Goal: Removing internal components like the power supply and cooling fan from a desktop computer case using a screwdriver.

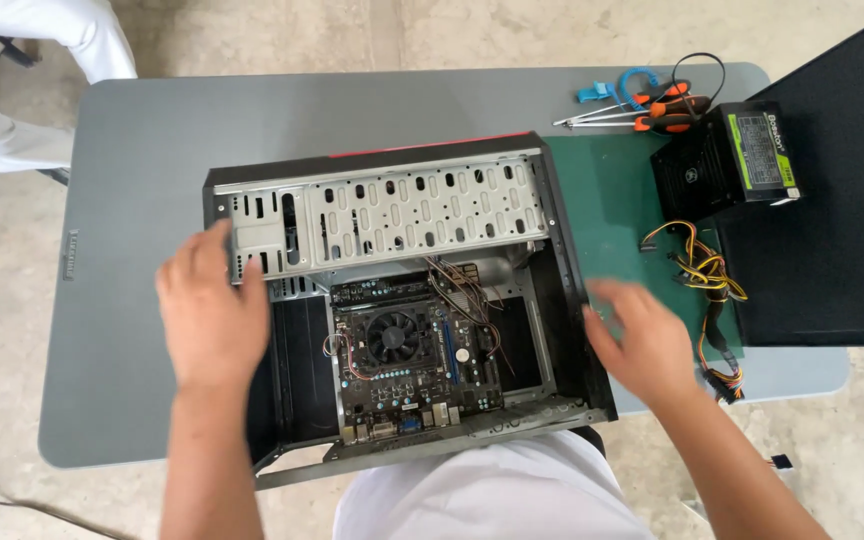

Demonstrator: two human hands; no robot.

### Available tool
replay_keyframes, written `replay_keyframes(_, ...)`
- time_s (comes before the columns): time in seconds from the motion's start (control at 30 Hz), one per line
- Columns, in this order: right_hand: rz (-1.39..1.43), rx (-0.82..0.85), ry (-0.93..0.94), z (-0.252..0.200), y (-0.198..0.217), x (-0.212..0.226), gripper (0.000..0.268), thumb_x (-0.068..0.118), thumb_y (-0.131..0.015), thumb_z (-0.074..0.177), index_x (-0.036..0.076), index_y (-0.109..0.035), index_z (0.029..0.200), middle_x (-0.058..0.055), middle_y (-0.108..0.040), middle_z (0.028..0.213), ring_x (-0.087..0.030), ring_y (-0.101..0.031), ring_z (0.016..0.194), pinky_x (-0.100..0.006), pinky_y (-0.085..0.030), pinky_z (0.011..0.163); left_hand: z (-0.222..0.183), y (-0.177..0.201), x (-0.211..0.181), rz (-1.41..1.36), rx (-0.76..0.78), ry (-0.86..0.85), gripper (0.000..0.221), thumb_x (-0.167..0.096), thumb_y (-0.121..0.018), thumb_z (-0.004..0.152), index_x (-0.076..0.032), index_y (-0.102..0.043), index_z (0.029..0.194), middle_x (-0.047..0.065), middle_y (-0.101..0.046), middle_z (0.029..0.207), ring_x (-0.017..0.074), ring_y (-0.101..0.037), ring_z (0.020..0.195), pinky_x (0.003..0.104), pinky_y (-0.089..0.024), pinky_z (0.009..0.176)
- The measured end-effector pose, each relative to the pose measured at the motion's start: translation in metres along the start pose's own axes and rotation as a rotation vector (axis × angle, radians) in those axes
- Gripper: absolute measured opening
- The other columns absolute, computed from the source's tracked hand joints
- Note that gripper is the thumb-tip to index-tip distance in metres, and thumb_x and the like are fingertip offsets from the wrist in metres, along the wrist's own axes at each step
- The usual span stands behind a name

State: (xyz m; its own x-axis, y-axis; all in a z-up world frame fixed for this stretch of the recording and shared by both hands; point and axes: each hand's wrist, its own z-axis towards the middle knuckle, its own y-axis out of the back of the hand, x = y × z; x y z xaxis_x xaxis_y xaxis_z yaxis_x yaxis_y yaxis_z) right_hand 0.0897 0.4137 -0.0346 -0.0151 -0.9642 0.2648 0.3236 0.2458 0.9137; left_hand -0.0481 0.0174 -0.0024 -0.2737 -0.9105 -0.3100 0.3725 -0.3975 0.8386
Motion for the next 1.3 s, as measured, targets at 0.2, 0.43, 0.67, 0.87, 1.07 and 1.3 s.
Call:
replay_keyframes(0.2, 0.19, 0.417, -0.389, 0.076, -0.001, 0.074, 0.072, 0.007, -0.057, 0.08, 0.021, -0.021, 0.141, -0.026, -0.043, 0.124, -0.051, -0.056, 0.096, -0.061, -0.048, 0.085, -0.013, -0.11, -0.051, -0.36, 0.071, -0.31, 0.009, -0.017, -0.062, 0.083, -0.02, -0.067, 0.09, -0.003, -0.064, 0.077, 0.0178, -0.063, 0.072, 0.031, -0.05, 0.069)
replay_keyframes(0.43, 0.251, 0.397, -0.431, 0.07, -0.014, 0.055, 0.065, 0.013, -0.049, 0.084, 0.032, -0.025, 0.143, -0.021, -0.047, 0.124, -0.044, -0.056, 0.104, -0.053, -0.049, 0.084, -0.013, -0.083, -0.051, -0.348, 0.082, -0.454, 0.011, -0.01, -0.06, 0.085, -0.013, -0.067, 0.093, 0.0, -0.062, 0.071, 0.017, -0.063, 0.069, 0.027, -0.052, 0.072)
replay_keyframes(0.67, 0.23, 0.385, -0.387, 0.068, -0.013, 0.056, 0.064, 0.01, -0.045, 0.087, 0.028, -0.023, 0.144, -0.022, -0.048, 0.122, -0.04, -0.058, 0.103, -0.05, -0.052, 0.08, -0.04, -0.134, -0.072, -0.38, 0.189, -0.569, 0.015, -0.014, -0.06, 0.08, -0.011, -0.066, 0.093, 0.006, -0.067, 0.086, 0.0241, -0.064, 0.091, 0.036, -0.052, 0.078)
replay_keyframes(0.87, 0.182, 0.378, -0.357, 0.068, -0.01, 0.059, 0.065, 0.01, -0.045, 0.087, 0.026, -0.021, 0.145, -0.022, -0.049, 0.118, -0.039, -0.061, 0.097, -0.05, -0.055, 0.075, -0.034, -0.133, -0.117, -0.145, 0.775, -0.681, 0.054, -0.008, -0.058, 0.07, -0.005, -0.052, 0.124, 0.014, -0.05, 0.131, 0.0346, -0.037, 0.13, 0.052, -0.034, 0.101)
replay_keyframes(1.07, 0.162, 0.392, -0.362, 0.068, -0.01, 0.057, 0.064, 0.013, -0.044, 0.086, 0.028, -0.02, 0.144, -0.022, -0.049, 0.117, -0.04, -0.061, 0.095, -0.049, -0.056, 0.073, -0.064, -0.194, -0.124, 0.016, 0.63, -0.813, 0.059, -0.008, -0.058, 0.075, -0.008, -0.042, 0.132, 0.017, -0.053, 0.121, 0.034, -0.044, 0.117, 0.053, -0.027, 0.096)
replay_keyframes(1.3, 0.215, 0.399, -0.354, 0.068, -0.005, 0.059, 0.064, 0.008, -0.042, 0.086, 0.023, -0.019, 0.144, -0.024, -0.048, 0.119, -0.038, -0.063, 0.091, -0.05, -0.055, 0.07, -0.064, -0.204, -0.111, 0.116, 0.532, -0.907, 0.03, -0.009, -0.054, 0.081, -0.01, -0.059, 0.111, 0.009, -0.062, 0.084, 0.027, -0.052, 0.094, 0.044, -0.033, 0.078)
